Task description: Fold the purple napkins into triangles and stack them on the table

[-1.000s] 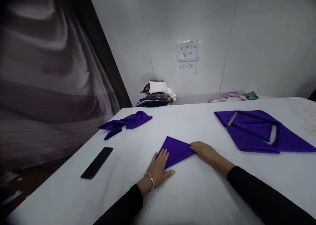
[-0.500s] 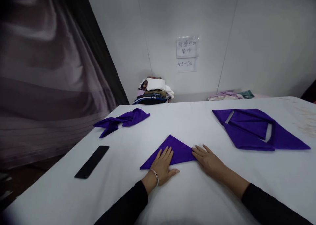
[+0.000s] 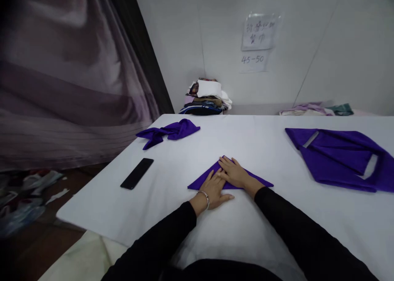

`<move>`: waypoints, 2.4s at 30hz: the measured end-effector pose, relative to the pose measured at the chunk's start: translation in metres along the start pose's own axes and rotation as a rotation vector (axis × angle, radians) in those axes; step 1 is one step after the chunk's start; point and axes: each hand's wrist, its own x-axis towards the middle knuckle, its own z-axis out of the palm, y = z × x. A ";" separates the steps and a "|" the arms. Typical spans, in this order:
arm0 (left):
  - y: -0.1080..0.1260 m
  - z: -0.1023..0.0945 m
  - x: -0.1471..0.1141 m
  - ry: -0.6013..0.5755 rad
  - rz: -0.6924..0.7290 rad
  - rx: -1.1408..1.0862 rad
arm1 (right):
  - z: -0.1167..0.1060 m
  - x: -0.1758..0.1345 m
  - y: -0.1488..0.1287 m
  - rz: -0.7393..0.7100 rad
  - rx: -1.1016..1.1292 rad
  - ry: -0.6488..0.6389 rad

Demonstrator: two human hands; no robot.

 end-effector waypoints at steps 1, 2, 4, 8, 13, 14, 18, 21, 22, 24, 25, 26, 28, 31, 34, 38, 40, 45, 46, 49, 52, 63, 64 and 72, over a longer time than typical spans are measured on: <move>0.000 0.000 -0.001 0.003 0.004 -0.009 | 0.003 0.000 0.004 -0.007 -0.009 0.000; -0.001 0.000 -0.003 0.011 0.010 -0.016 | 0.005 0.000 0.007 -0.013 -0.017 0.003; -0.006 0.000 -0.010 0.041 0.013 -0.011 | 0.007 -0.002 0.010 -0.022 -0.035 0.009; -0.029 -0.006 -0.039 0.099 -0.056 0.038 | 0.008 -0.003 0.009 -0.034 -0.076 0.013; -0.062 -0.015 -0.078 0.098 -0.221 0.011 | 0.008 -0.002 0.008 -0.044 -0.089 0.025; -0.066 -0.016 -0.083 0.122 -0.259 -0.008 | 0.008 -0.003 0.008 -0.046 -0.089 0.022; -0.075 -0.013 -0.091 0.293 -0.389 -0.093 | 0.006 -0.003 0.008 -0.042 -0.082 0.009; -0.076 -0.012 -0.090 0.386 -0.427 -0.156 | 0.005 -0.003 0.006 -0.034 -0.070 0.008; -0.076 -0.012 -0.090 0.402 -0.434 -0.171 | 0.004 -0.003 0.006 -0.029 -0.067 0.004; -0.075 -0.013 -0.089 0.415 -0.446 -0.190 | 0.002 -0.003 0.004 -0.016 -0.061 -0.009; -0.075 -0.013 -0.089 0.416 -0.446 -0.193 | 0.002 -0.003 0.004 -0.010 -0.058 -0.012; -0.075 -0.014 -0.089 0.415 -0.446 -0.195 | 0.001 -0.003 0.003 -0.006 -0.055 -0.010; -0.076 -0.014 -0.090 0.415 -0.448 -0.196 | 0.001 -0.004 0.003 -0.005 -0.050 0.003; -0.077 -0.013 -0.090 0.419 -0.447 -0.196 | 0.002 -0.004 0.004 -0.012 -0.041 0.002; -0.079 -0.012 -0.091 0.425 -0.440 -0.190 | 0.003 -0.003 0.005 -0.011 -0.026 -0.003; -0.081 -0.012 -0.092 0.442 -0.409 -0.168 | -0.001 -0.003 0.002 -0.009 0.001 0.001; -0.082 -0.013 -0.092 0.442 -0.381 -0.146 | -0.004 -0.004 -0.001 -0.008 0.010 0.003; -0.095 -0.014 -0.089 0.407 -0.352 -0.096 | -0.011 -0.002 -0.004 0.011 0.025 -0.016; -0.099 -0.014 -0.088 0.394 -0.350 -0.089 | -0.012 -0.001 -0.005 0.015 0.029 -0.023; -0.110 -0.013 -0.086 0.365 -0.324 -0.054 | -0.014 -0.001 -0.005 0.009 0.039 -0.017; -0.121 -0.007 -0.083 0.386 -0.289 -0.010 | -0.015 -0.001 -0.005 0.002 0.031 0.003; -0.114 -0.008 -0.079 0.403 -0.289 0.031 | -0.012 -0.003 -0.006 0.007 0.006 0.062; -0.111 -0.011 -0.080 0.391 -0.294 0.031 | -0.011 -0.003 -0.005 0.009 0.008 0.046; -0.093 -0.024 -0.084 0.400 -0.465 0.107 | -0.009 -0.001 -0.002 0.015 0.006 -0.016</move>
